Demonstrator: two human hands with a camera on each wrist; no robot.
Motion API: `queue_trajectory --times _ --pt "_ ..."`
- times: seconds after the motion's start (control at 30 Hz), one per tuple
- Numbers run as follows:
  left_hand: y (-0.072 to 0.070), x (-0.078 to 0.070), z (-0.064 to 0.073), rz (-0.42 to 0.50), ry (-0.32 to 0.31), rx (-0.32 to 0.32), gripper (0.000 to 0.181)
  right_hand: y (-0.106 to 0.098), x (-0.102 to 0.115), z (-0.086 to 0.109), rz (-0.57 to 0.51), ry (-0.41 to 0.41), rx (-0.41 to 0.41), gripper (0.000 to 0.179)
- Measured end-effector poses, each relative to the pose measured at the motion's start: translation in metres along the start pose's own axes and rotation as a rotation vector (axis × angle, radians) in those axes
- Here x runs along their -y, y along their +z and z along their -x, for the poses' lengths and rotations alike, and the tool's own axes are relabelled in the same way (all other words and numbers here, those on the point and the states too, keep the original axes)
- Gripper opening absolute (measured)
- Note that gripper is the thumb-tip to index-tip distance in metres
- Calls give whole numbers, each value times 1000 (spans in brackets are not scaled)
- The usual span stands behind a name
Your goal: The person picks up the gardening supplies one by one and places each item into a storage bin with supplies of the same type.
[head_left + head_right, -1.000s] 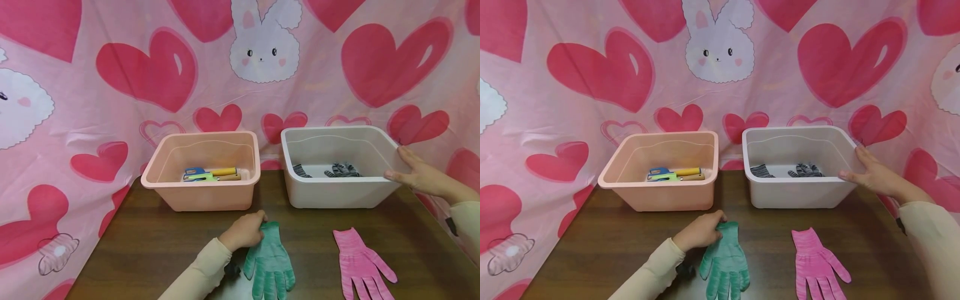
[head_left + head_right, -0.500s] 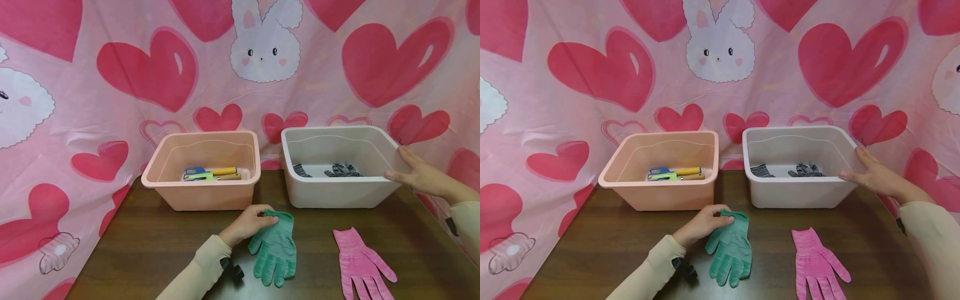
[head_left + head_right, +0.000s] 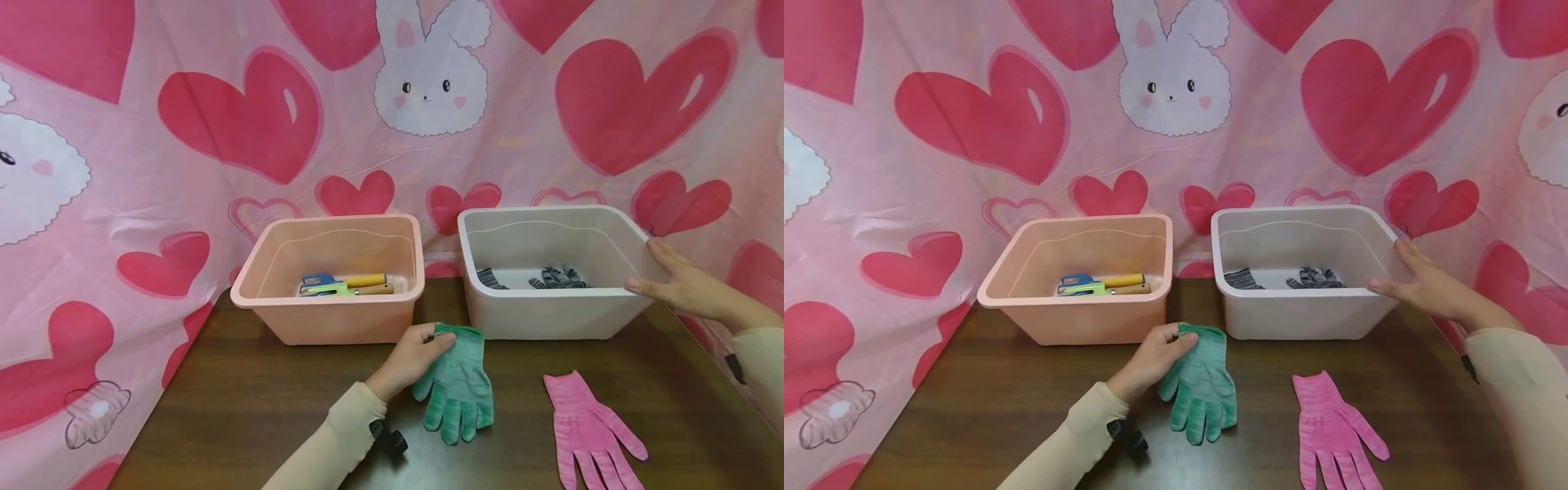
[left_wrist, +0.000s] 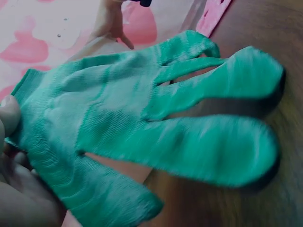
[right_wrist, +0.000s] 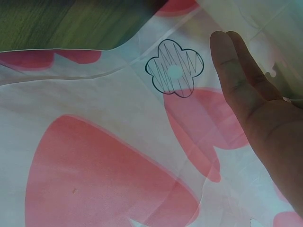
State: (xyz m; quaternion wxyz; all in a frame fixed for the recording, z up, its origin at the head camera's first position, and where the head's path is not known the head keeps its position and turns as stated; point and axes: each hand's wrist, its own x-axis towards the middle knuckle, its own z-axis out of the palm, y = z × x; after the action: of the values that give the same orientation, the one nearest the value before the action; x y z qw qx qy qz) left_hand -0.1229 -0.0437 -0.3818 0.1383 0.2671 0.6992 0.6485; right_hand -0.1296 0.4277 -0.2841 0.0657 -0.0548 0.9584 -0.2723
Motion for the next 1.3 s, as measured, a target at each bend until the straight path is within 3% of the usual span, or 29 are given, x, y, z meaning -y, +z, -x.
queue_trajectory --times 0.3,0.63,0.97,1.2,1.3 --pt "7 -9 -5 13 84 -79 22 0 -1 1 10 -5 -6 111" --pt "10 -18 -7 8 138 -60 23 0 0 0 6 12 -5 111" --pt "17 -41 -15 -36 100 -51 21 1 -1 -1 16 9 -2 112" --pt "20 -48 -23 6 92 18 20 1 -1 -1 11 21 -8 113" --pt "20 -50 -26 12 37 41 20 1 0 0 8 27 -9 114"
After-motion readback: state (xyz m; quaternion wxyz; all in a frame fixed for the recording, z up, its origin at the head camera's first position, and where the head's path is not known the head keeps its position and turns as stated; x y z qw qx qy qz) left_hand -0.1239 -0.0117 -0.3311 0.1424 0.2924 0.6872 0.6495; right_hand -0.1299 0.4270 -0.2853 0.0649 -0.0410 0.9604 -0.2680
